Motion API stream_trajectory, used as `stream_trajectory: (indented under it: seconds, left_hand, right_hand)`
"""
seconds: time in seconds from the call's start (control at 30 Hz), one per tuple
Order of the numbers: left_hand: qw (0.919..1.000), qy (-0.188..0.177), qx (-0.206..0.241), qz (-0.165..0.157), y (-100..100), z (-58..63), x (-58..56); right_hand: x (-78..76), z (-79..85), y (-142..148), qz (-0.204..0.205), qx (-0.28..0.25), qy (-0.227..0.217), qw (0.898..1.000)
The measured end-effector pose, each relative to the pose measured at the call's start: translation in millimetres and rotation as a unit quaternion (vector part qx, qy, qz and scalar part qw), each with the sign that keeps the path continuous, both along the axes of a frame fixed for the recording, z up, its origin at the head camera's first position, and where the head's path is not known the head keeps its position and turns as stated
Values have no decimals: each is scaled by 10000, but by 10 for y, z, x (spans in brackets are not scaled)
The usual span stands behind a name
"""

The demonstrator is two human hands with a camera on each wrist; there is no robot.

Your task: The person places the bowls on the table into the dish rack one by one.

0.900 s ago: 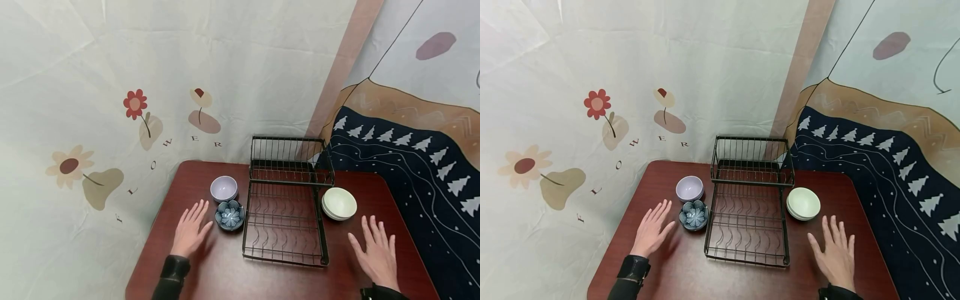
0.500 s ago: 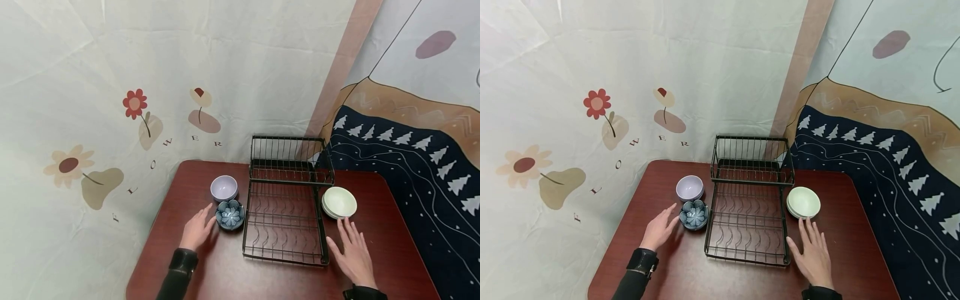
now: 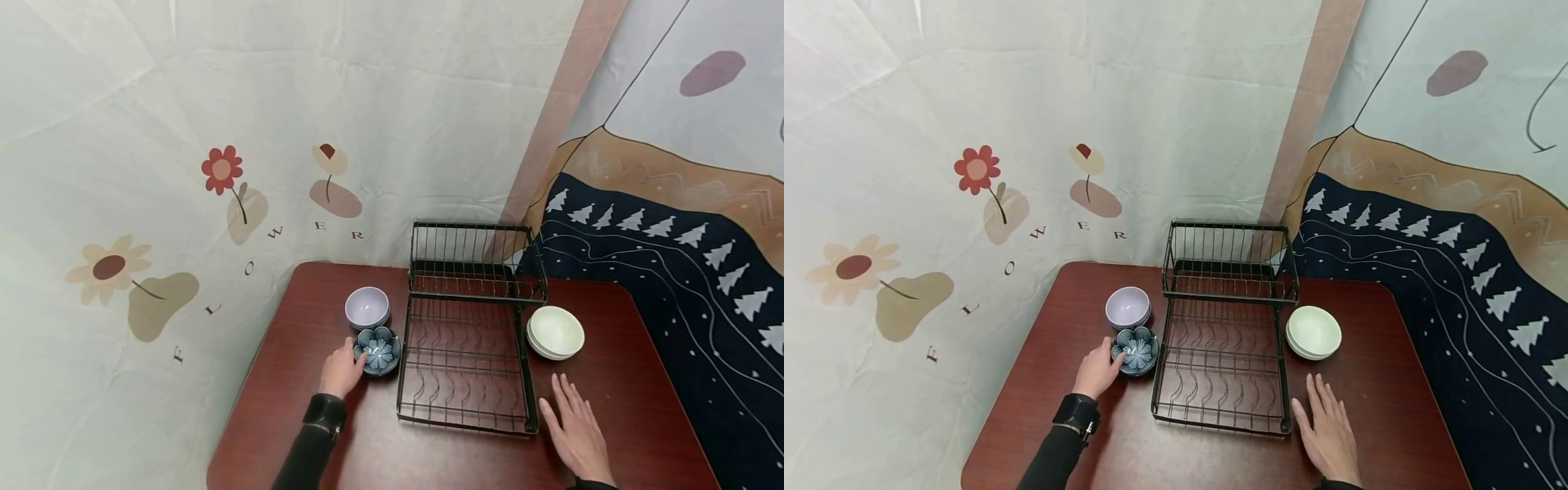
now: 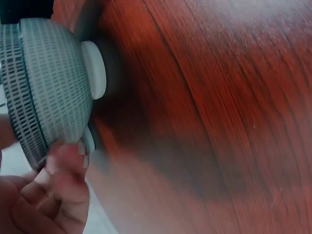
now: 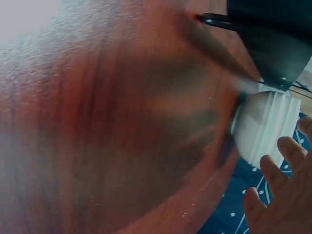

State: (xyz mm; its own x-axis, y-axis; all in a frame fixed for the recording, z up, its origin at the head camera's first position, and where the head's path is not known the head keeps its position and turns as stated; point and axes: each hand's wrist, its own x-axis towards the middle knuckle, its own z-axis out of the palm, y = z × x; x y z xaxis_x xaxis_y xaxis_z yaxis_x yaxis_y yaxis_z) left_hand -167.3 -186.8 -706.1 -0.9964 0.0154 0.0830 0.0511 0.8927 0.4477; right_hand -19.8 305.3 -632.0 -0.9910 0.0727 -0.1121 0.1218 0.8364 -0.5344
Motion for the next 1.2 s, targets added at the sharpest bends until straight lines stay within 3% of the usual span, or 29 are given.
stream_trajectory:
  seconds: [0.03,0.1,0.23,0.37,0.53,0.8,1.2]
  left_hand:
    - [10000,6,-64,76,-17,-134,-50]
    - [9996,-41,-169,205,-7,-216,-82]
    - [9989,-93,-254,392,25,-244,-104]
    - [9983,49,-274,516,56,-208,-100]
    - [9980,230,-145,572,93,-88,-77]
    - [9983,238,-73,528,110,131,-11]
    - [9966,534,492,383,24,-94,-129]
  right_hand:
    - [0,-11,16,3,-38,-103,9999]
    - [-6,-40,42,4,-41,-292,9996]
    - [-47,-113,86,31,119,-817,9966]
    - [-82,-192,124,131,362,-1216,9918]
    - [-70,-281,162,257,545,-1403,9883]
    - [-17,-352,162,140,282,-1639,9860]
    - [9,-404,165,100,130,-1670,9858]
